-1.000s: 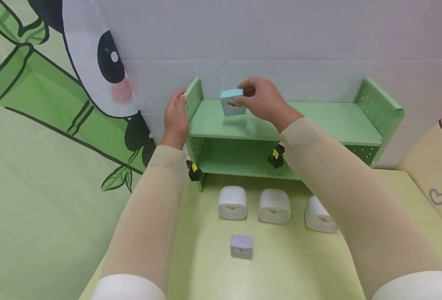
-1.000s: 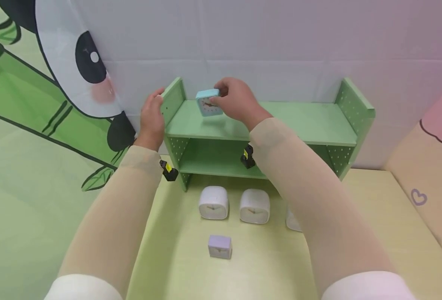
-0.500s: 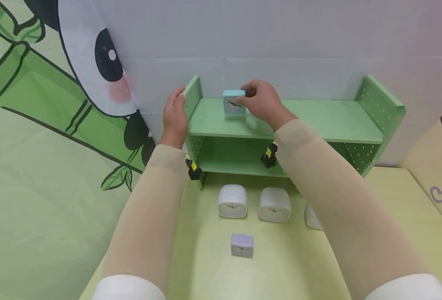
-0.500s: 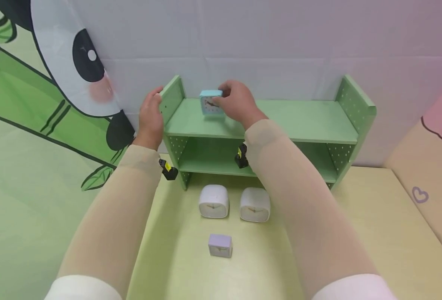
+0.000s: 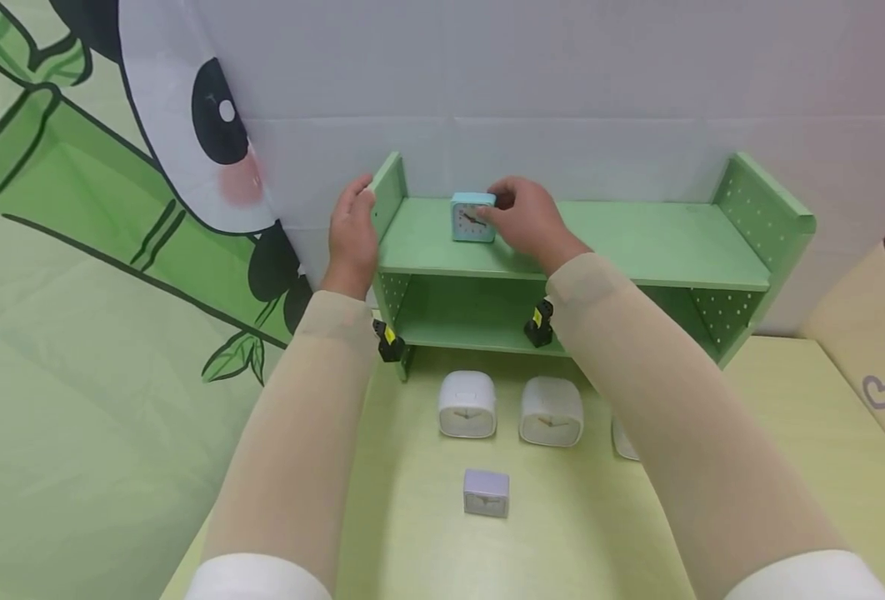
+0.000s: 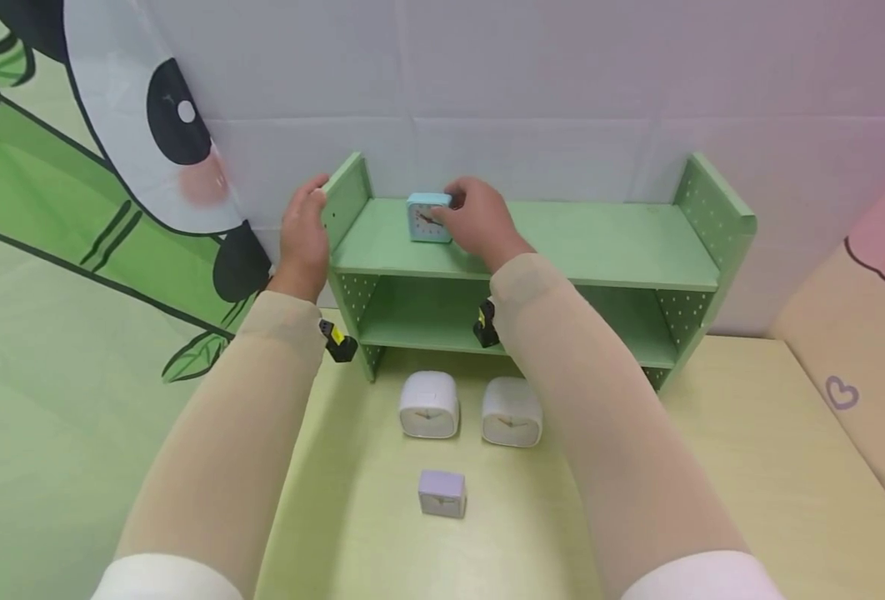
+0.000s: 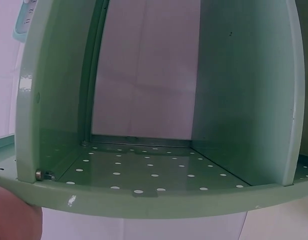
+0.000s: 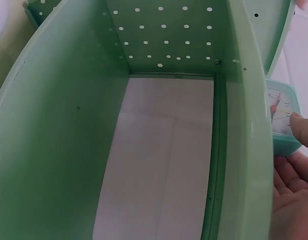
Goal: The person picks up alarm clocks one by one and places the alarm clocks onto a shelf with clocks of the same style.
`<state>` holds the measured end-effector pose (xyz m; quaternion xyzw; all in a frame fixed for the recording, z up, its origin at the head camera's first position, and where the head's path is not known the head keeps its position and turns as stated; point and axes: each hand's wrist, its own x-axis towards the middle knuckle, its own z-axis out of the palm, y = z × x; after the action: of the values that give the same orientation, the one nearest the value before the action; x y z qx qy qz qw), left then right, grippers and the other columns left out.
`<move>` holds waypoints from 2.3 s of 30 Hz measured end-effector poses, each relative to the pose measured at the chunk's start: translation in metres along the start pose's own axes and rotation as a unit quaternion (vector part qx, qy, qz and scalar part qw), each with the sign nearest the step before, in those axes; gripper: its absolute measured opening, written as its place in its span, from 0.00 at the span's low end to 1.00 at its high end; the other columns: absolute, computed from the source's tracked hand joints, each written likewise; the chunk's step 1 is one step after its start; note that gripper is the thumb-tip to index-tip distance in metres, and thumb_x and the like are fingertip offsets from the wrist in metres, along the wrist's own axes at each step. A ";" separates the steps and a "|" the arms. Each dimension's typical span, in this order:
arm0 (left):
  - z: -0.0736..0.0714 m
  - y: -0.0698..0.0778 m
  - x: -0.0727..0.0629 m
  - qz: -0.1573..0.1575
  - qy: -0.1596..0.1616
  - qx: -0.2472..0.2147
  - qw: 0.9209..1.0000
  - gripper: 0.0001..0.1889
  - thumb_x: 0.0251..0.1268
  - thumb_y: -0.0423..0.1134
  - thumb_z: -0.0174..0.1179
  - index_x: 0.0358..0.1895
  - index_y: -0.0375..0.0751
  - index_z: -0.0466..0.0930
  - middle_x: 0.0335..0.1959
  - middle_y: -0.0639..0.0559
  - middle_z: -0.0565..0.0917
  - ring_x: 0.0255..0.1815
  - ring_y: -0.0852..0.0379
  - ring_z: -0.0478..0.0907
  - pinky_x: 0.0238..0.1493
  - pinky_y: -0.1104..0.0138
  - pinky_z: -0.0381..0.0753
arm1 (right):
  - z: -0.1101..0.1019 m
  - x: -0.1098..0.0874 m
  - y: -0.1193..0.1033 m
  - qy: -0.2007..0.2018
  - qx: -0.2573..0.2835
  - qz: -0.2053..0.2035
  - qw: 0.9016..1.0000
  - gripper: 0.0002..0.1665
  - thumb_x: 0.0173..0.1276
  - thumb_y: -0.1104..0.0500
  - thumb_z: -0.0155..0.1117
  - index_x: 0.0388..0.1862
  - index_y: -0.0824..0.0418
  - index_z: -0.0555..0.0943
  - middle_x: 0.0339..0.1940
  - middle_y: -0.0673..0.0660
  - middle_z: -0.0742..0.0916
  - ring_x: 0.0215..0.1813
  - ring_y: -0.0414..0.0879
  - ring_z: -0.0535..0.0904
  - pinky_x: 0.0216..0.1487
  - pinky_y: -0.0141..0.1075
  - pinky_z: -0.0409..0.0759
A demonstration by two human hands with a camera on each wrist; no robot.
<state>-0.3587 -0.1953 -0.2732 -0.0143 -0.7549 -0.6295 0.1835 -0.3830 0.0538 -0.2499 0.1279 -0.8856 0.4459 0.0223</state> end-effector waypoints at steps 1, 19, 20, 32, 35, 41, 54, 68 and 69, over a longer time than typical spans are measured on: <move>0.001 0.000 0.000 -0.001 0.000 0.000 1.000 0.27 0.84 0.55 0.36 0.80 0.59 0.62 0.77 0.56 0.64 0.69 0.56 0.63 0.70 0.56 0.62 | 0.000 0.000 0.001 0.000 -0.002 0.001 1.000 0.30 0.79 0.48 0.61 0.74 0.58 0.71 0.63 0.55 0.79 0.62 0.48 0.74 0.62 0.42 0.74; 0.003 0.003 0.000 0.005 0.005 0.008 1.000 0.26 0.84 0.54 0.36 0.79 0.58 0.63 0.76 0.55 0.66 0.69 0.55 0.64 0.69 0.57 0.63 | 0.002 0.003 0.003 0.002 -0.006 -0.008 1.000 0.36 0.80 0.46 0.60 0.80 0.58 0.65 0.70 0.55 0.77 0.69 0.47 0.71 0.68 0.41 0.71; 0.002 0.002 0.000 0.005 0.008 0.010 1.000 0.26 0.84 0.53 0.36 0.79 0.58 0.64 0.76 0.55 0.66 0.68 0.55 0.65 0.68 0.57 0.63 | 0.002 0.003 0.004 0.000 -0.006 -0.008 1.000 0.38 0.80 0.46 0.60 0.81 0.58 0.64 0.72 0.54 0.76 0.70 0.47 0.71 0.68 0.41 0.71; 0.005 -0.001 -0.002 0.010 0.008 -0.003 1.000 0.26 0.84 0.52 0.37 0.79 0.55 0.64 0.75 0.53 0.67 0.67 0.53 0.66 0.66 0.57 0.66 | -0.013 -0.033 0.035 0.043 0.057 -0.051 0.996 0.34 0.80 0.43 0.58 0.78 0.56 0.67 0.73 0.54 0.75 0.73 0.46 0.69 0.71 0.43 0.68; 0.004 -0.001 -0.004 0.011 0.009 -0.008 1.000 0.26 0.84 0.52 0.37 0.79 0.57 0.65 0.73 0.52 0.69 0.65 0.51 0.68 0.65 0.55 0.68 | -0.014 -0.055 0.042 0.056 0.088 -0.083 0.991 0.30 0.80 0.46 0.59 0.74 0.58 0.71 0.70 0.56 0.78 0.70 0.46 0.72 0.70 0.42 0.69; 0.002 0.002 -0.005 0.015 0.009 -0.012 1.000 0.25 0.84 0.53 0.37 0.78 0.59 0.66 0.70 0.50 0.71 0.64 0.46 0.69 0.63 0.51 0.71 | -0.003 -0.093 0.049 0.065 0.158 -0.121 0.978 0.24 0.80 0.53 0.60 0.68 0.63 0.75 0.65 0.57 0.81 0.67 0.47 0.75 0.68 0.43 0.71; 0.001 0.004 -0.006 -0.002 0.005 -0.013 1.000 0.26 0.84 0.54 0.36 0.79 0.62 0.64 0.73 0.53 0.69 0.65 0.50 0.68 0.64 0.54 0.69 | 0.048 -0.187 0.104 0.075 0.134 -0.214 0.965 0.19 0.74 0.69 0.64 0.62 0.66 0.80 0.60 0.59 0.84 0.58 0.56 0.82 0.62 0.38 0.77; 0.002 0.003 -0.005 0.003 0.005 -0.007 1.000 0.25 0.84 0.53 0.36 0.78 0.60 0.65 0.73 0.54 0.69 0.68 0.49 0.67 0.68 0.53 0.67 | 0.092 -0.239 0.151 0.068 0.068 -0.242 0.966 0.24 0.68 0.69 0.70 0.62 0.57 0.81 0.58 0.50 0.84 0.55 0.48 0.82 0.57 0.35 0.79; 0.002 0.003 -0.005 0.002 0.005 -0.008 1.000 0.25 0.84 0.54 0.36 0.78 0.60 0.65 0.73 0.54 0.68 0.68 0.50 0.67 0.68 0.53 0.67 | 0.097 -0.241 0.154 0.065 0.064 -0.244 0.965 0.24 0.68 0.69 0.70 0.62 0.57 0.80 0.58 0.49 0.84 0.56 0.47 0.82 0.57 0.36 0.80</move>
<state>-0.3535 -0.1918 -0.2723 -0.0141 -0.7492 -0.6350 0.1879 -0.1811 0.1140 -0.4662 0.3121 -0.7940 0.4899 0.1797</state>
